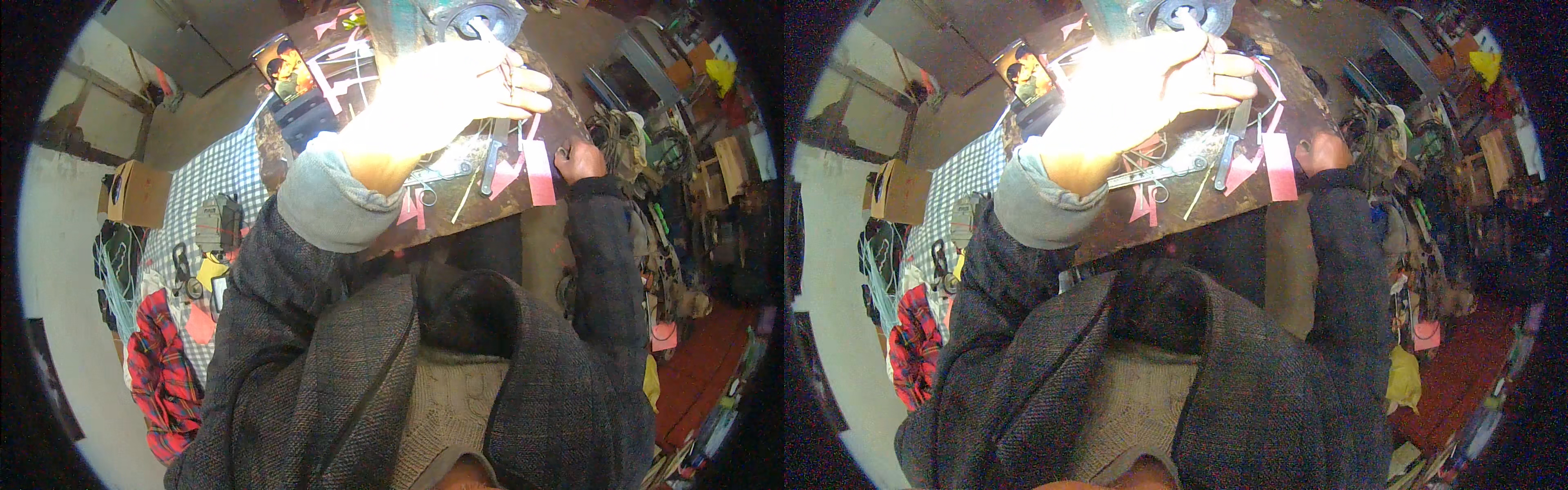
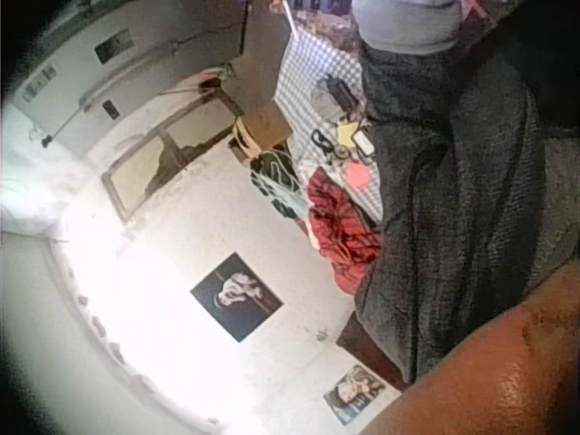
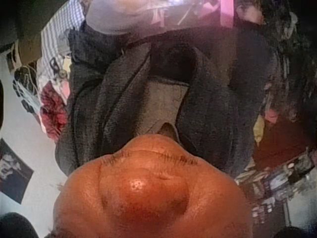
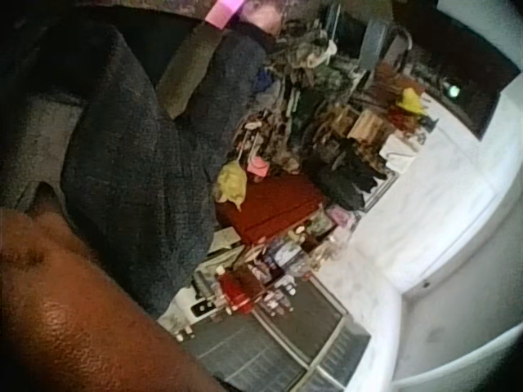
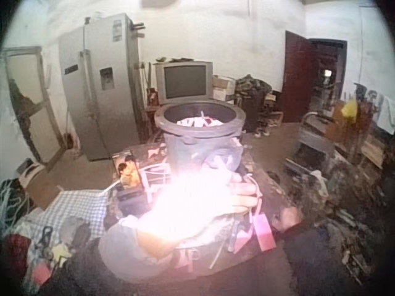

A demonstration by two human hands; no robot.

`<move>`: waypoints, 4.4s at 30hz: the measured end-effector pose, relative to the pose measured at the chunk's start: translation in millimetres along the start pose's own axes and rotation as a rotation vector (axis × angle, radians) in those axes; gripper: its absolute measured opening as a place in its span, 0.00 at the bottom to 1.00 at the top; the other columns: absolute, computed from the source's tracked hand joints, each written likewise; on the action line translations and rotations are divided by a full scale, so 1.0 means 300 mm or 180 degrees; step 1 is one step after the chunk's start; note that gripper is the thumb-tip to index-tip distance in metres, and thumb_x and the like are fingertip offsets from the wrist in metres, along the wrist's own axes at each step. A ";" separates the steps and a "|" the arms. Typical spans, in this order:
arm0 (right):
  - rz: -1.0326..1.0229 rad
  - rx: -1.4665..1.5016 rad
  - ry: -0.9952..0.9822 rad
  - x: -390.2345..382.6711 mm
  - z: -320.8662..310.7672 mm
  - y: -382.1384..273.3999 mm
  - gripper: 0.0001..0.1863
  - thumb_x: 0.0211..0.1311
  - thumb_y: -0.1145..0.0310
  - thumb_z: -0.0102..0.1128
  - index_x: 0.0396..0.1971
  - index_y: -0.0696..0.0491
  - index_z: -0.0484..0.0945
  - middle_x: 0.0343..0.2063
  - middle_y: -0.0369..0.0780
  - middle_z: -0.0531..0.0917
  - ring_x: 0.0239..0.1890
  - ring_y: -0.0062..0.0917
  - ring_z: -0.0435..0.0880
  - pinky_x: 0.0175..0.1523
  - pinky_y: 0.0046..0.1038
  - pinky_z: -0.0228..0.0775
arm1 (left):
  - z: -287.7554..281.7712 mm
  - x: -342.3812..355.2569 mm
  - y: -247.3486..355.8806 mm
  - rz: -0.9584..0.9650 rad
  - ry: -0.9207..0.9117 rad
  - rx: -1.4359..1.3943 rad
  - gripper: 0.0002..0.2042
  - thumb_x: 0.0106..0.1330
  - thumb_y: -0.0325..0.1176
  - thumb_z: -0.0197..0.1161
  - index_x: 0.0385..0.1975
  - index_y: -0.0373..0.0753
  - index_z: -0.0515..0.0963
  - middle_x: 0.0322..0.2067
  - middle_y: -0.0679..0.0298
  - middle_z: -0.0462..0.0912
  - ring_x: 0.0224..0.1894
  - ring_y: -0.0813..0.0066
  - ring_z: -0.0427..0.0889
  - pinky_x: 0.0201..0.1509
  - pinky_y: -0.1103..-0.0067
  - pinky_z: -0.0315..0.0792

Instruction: The person works at a cluttered bench, manipulating wires and small components with pliers and a caliper, then uses a multimeter to test connections. They move items aside to access the work area and reposition the device multiple times.

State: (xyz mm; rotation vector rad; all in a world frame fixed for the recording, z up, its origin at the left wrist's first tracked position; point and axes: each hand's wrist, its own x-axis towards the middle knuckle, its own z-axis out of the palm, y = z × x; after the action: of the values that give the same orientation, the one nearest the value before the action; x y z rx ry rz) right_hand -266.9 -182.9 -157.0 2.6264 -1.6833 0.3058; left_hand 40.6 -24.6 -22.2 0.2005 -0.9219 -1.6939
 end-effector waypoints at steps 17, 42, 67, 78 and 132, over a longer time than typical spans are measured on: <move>-0.0751 0.4721 0.0613 -0.199 -0.400 -0.492 0.14 0.71 0.77 0.62 0.53 0.64 0.80 0.43 0.40 0.86 0.43 0.20 0.85 0.51 0.21 0.78 | -0.023 -0.120 0.068 0.1393 -0.0157 0.5610 0.23 0.73 0.25 0.60 0.67 0.32 0.70 0.64 0.56 0.77 0.66 0.63 0.75 0.71 0.71 0.68; -0.1546 0.1817 0.2672 -0.171 -0.468 -0.617 0.17 0.54 0.80 0.67 0.45 0.55 0.87 0.39 0.43 0.88 0.40 0.34 0.87 0.47 0.30 0.80 | 0.011 -0.061 0.042 0.1432 -0.0145 0.6076 0.22 0.73 0.37 0.63 0.64 0.34 0.74 0.60 0.57 0.80 0.61 0.65 0.80 0.65 0.73 0.75; -0.1911 0.1796 0.2765 -0.142 -0.489 -0.643 0.15 0.56 0.72 0.75 0.44 0.57 0.85 0.40 0.45 0.86 0.40 0.34 0.88 0.46 0.29 0.81 | -0.037 -0.099 0.023 0.2622 -0.0103 0.6330 0.22 0.68 0.29 0.62 0.62 0.32 0.75 0.62 0.51 0.77 0.64 0.51 0.76 0.68 0.64 0.70; -0.1062 0.1665 0.1960 -0.171 -0.596 -0.715 0.11 0.61 0.67 0.71 0.41 0.55 0.83 0.31 0.43 0.87 0.31 0.33 0.88 0.39 0.30 0.79 | 0.034 -0.048 0.027 0.0531 0.0847 0.6692 0.18 0.64 0.33 0.63 0.53 0.38 0.82 0.48 0.56 0.86 0.50 0.57 0.84 0.53 0.69 0.79; -0.0755 0.2650 0.1344 0.098 -0.527 -0.625 0.10 0.57 0.65 0.76 0.30 0.54 0.85 0.24 0.41 0.87 0.25 0.22 0.86 0.34 0.28 0.79 | 0.024 0.000 0.068 0.3111 0.2879 0.6383 0.33 0.49 0.38 0.79 0.55 0.33 0.75 0.48 0.53 0.79 0.50 0.59 0.81 0.58 0.69 0.75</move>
State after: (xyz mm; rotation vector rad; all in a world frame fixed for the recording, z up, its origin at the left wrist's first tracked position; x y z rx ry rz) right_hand -111.5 -112.5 21.7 2.8690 -1.2437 1.7209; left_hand 51.9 -22.3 -3.8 1.3615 -1.2674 0.6884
